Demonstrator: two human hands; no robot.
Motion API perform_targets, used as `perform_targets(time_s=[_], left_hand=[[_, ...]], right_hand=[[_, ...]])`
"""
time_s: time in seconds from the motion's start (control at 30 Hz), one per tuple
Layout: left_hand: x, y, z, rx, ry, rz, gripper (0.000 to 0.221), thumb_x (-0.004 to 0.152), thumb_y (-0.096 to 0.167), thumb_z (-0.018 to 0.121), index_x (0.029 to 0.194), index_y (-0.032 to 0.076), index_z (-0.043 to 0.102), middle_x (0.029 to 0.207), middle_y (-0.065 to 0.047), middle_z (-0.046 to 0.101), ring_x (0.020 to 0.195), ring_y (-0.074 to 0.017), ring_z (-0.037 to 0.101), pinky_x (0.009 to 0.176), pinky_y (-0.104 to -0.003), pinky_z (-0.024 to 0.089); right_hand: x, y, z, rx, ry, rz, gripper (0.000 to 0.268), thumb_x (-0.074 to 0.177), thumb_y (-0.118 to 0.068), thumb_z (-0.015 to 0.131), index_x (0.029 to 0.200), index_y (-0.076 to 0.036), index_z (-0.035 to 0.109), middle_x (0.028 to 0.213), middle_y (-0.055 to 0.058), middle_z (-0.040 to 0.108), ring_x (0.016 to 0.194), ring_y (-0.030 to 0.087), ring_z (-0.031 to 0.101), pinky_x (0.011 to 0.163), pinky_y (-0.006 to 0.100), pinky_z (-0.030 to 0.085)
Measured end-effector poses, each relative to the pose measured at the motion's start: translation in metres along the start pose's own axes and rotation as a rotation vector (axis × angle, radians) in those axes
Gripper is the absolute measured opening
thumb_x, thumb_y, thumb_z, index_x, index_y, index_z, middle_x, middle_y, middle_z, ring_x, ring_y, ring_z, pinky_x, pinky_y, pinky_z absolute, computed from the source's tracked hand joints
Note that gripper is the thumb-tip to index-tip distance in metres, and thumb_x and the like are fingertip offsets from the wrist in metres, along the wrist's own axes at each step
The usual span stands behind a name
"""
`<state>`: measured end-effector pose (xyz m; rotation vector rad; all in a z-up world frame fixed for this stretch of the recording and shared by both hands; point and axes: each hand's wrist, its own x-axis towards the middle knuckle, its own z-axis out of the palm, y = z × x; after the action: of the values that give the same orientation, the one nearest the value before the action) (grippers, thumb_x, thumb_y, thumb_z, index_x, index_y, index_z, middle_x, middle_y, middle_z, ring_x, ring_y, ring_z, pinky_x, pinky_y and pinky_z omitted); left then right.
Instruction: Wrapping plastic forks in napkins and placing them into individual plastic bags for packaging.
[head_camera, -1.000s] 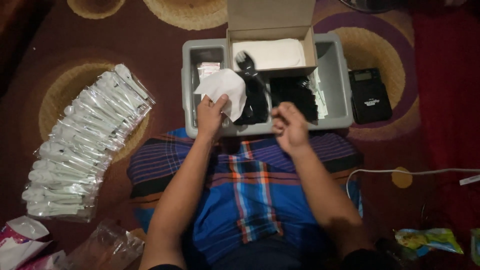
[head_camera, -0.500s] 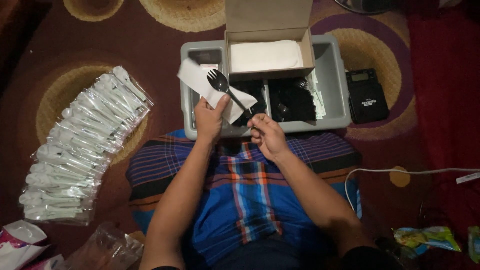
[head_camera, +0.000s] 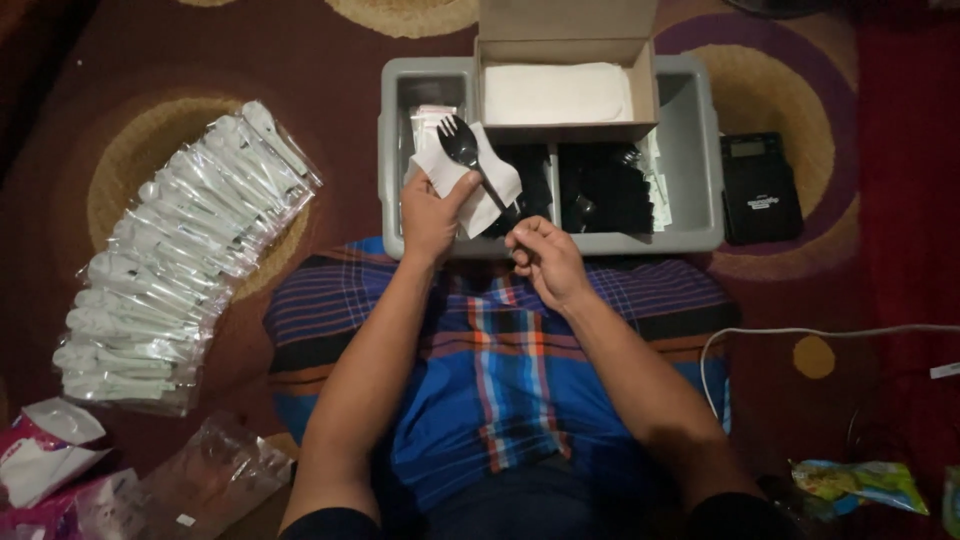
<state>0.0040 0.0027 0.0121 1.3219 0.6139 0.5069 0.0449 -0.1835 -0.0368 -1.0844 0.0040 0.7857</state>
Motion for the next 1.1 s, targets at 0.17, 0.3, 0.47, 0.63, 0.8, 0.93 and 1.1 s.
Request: perform_targets(time_s=[0.17,0.3,0.47,0.63,0.8,0.93,1.1], left_hand=[[-0.002,0.007,0.003,0.021,-0.036,-0.024,0.041,0.076,0.024,0.097,0.101,0.006,0.070,0.083,-0.008,0.075,0.075,-0.0127,0.071,0.065,-0.030,0.062],[-0.002,0.004,0.002,0.033,-0.059,-0.055,0.043,0.074,0.023,0.097,0.102,0.006,0.070,0.083,-0.005,0.075,0.075,-0.0107,0.070,0.065,-0.028,0.062],[-0.003,0.005,0.001,0.053,-0.069,-0.030,0.046,0.072,0.024,0.099,0.102,0.006,0.069,0.082,-0.007,0.075,0.075,-0.0121,0.072,0.064,-0.029,0.063],[-0.001,0.006,-0.004,0.077,-0.111,-0.034,0.044,0.071,0.021,0.099,0.099,0.007,0.069,0.081,-0.007,0.075,0.073,-0.0117,0.073,0.062,-0.026,0.062],[-0.014,0.012,-0.005,0.063,-0.385,-0.187,0.047,0.067,0.016,0.099,0.102,0.006,0.069,0.085,-0.005,0.075,0.075,-0.0135,0.071,0.067,-0.029,0.062],[-0.026,0.013,0.001,0.060,-0.543,-0.222,0.045,0.064,0.011,0.099,0.100,0.008,0.072,0.087,-0.004,0.076,0.079,-0.0122,0.073,0.069,-0.030,0.063],[-0.025,-0.001,-0.004,0.032,-0.709,-0.260,0.042,0.067,0.004,0.097,0.101,0.006,0.072,0.084,-0.006,0.077,0.072,-0.0124,0.073,0.062,-0.029,0.064]], right_hand=[[-0.001,0.000,0.004,-0.018,-0.023,0.005,0.007,0.099,-0.013,0.065,0.098,-0.008,0.061,0.089,0.013,0.070,0.064,0.008,0.056,0.053,0.019,0.043],[0.000,0.001,0.004,-0.022,-0.045,0.003,0.007,0.099,-0.013,0.066,0.097,-0.009,0.061,0.088,0.012,0.070,0.065,0.008,0.056,0.053,0.019,0.042],[0.000,0.002,0.003,-0.024,-0.060,0.013,0.007,0.098,-0.013,0.066,0.096,-0.008,0.061,0.086,0.012,0.070,0.064,0.008,0.056,0.053,0.019,0.042],[0.012,-0.001,-0.019,-0.102,-0.147,0.037,0.015,0.102,-0.023,0.061,0.100,-0.009,0.062,0.089,0.014,0.071,0.068,0.013,0.064,0.051,0.020,0.047],[0.027,-0.022,-0.050,0.004,-0.240,0.142,0.073,0.097,-0.072,0.043,0.127,-0.008,0.061,0.114,0.013,0.073,0.100,0.021,0.073,0.086,0.036,0.062],[0.033,-0.009,-0.052,0.239,-0.352,0.250,0.081,0.091,-0.073,0.050,0.127,-0.002,0.062,0.119,0.023,0.071,0.102,0.037,0.071,0.091,0.052,0.058],[0.047,0.018,-0.071,0.460,-0.500,0.195,0.076,0.094,-0.070,0.051,0.128,-0.004,0.067,0.126,0.022,0.070,0.118,0.039,0.067,0.114,0.064,0.039]])
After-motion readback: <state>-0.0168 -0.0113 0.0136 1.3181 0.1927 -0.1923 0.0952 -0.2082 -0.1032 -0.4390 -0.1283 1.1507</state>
